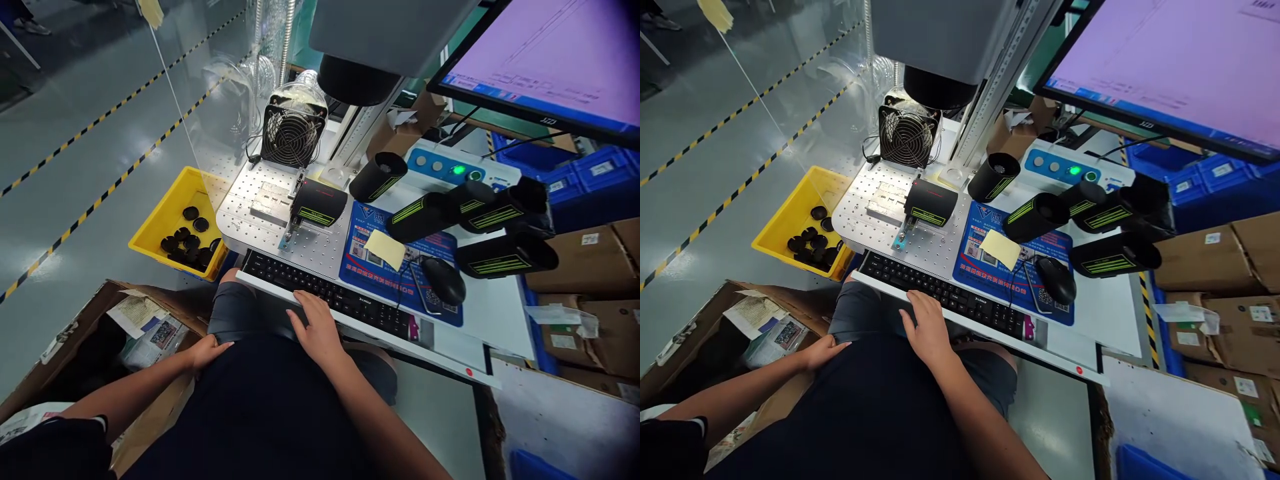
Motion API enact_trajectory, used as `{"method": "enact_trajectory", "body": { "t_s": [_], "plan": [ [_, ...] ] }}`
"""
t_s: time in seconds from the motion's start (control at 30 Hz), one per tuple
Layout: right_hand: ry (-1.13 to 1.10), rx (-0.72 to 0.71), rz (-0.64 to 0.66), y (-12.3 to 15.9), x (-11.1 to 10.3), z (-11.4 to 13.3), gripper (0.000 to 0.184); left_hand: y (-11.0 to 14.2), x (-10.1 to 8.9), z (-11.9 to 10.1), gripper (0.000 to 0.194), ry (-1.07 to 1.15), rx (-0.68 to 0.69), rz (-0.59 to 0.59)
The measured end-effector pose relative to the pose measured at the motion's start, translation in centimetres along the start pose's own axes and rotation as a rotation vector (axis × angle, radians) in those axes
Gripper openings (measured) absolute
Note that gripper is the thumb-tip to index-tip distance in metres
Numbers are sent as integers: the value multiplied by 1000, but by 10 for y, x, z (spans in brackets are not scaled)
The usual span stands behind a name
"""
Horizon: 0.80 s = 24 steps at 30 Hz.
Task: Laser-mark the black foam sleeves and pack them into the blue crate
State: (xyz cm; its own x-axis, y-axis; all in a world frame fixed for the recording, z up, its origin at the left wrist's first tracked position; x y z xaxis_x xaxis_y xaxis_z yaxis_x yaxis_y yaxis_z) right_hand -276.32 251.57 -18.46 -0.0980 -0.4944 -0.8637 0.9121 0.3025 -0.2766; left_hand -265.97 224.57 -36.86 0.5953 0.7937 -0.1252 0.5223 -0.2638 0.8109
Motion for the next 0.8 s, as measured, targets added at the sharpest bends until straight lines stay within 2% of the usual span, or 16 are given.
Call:
{"method": "enact_trajectory", "body": {
  "t_s": [0.33,0.5,0.6,0.7,0.8],
  "plan": [
    [13,0,33,-2,4,-3,36,1,-1,-6,82,18,18,35],
    [13,-1,3,-3,-1,-4,34,2,0,-8,83,16,13,27],
    [17,5,-47,-6,-11,-5,33,3,0,-6,83,20,-4,15],
    [-4,8,-169,-17,-33,-8,31,4,0,-5,83,22,-29,8],
    [-32,52,-286,-38,-55,-23,31,5,-2,-10,84,6,-29,-9]
  ]
}}
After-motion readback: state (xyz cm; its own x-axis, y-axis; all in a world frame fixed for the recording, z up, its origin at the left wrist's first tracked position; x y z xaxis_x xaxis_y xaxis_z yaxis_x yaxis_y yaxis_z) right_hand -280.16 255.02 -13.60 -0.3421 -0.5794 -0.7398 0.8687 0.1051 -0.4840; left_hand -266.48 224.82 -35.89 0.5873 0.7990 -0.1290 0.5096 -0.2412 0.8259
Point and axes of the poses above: each hand's wrist, its own y-axis away from the middle knuckle, its own x-axis out of the palm, z = x × y, the point moved 8 cm from there along -y, towards the middle knuckle, and after that the axes turned 10 degrees about y, right-handed, at the moved point
